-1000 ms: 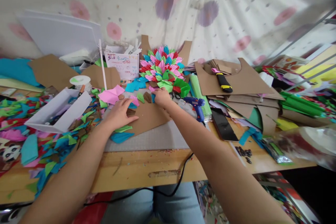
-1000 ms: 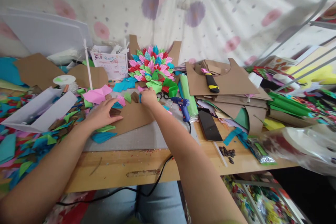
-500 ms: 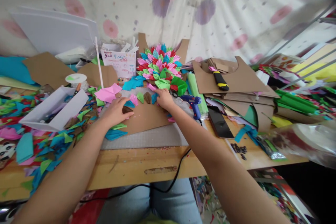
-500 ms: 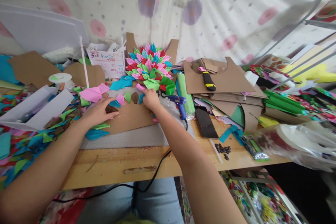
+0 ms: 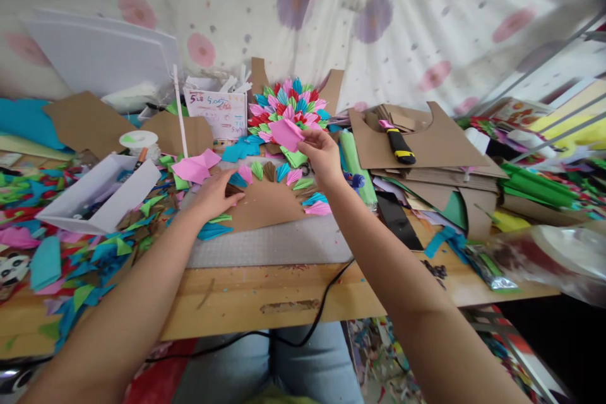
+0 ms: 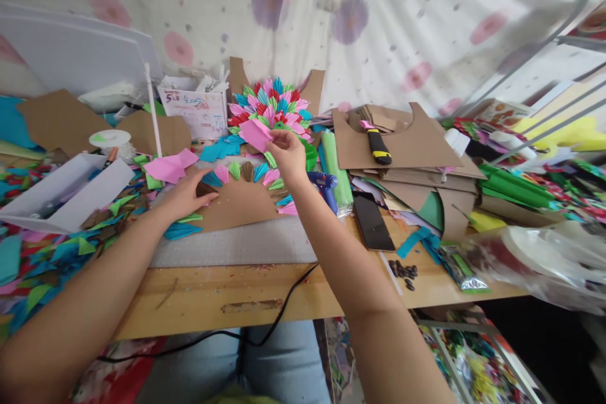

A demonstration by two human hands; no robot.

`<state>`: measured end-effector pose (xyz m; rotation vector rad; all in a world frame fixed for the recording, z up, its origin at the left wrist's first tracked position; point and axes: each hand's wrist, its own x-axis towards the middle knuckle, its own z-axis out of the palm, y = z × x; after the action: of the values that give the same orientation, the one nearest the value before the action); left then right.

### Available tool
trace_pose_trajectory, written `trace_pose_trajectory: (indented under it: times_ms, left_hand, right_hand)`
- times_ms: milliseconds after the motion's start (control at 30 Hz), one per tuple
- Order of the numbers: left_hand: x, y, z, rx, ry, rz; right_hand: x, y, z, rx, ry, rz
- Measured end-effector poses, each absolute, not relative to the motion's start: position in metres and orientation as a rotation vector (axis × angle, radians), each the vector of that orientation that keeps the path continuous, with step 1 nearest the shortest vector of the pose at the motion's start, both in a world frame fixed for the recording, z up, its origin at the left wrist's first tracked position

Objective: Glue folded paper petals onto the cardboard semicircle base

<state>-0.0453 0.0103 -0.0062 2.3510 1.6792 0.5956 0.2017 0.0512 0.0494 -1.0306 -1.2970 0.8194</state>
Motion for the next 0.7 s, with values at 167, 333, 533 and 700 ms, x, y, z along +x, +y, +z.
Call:
trace_pose_trajectory:
  times_ms: [167,333,533,700]
  left_hand:
    - [-0.039,0.015,-0.006,2.279,1.775,1.016]
    - [-0.028,0.003,0.0,1.851,1.452,1.287]
    - [-0.015,-0.007,0.005,1.43,1.332,1.087]
    - [-0.006,-0.004,0.002,1.423,1.432,1.101]
  right_hand:
    - [0.177,0.027,0.026,-1.085,-1.264,1.086]
    - [0.158,0.016,-0.013,-1.118,-1.128,1.319]
    - [0.157,0.014,-0.024,-1.048,-1.196,1.336]
    - [0.158,0.011,-0.027,-0.998,-1.326,1.307]
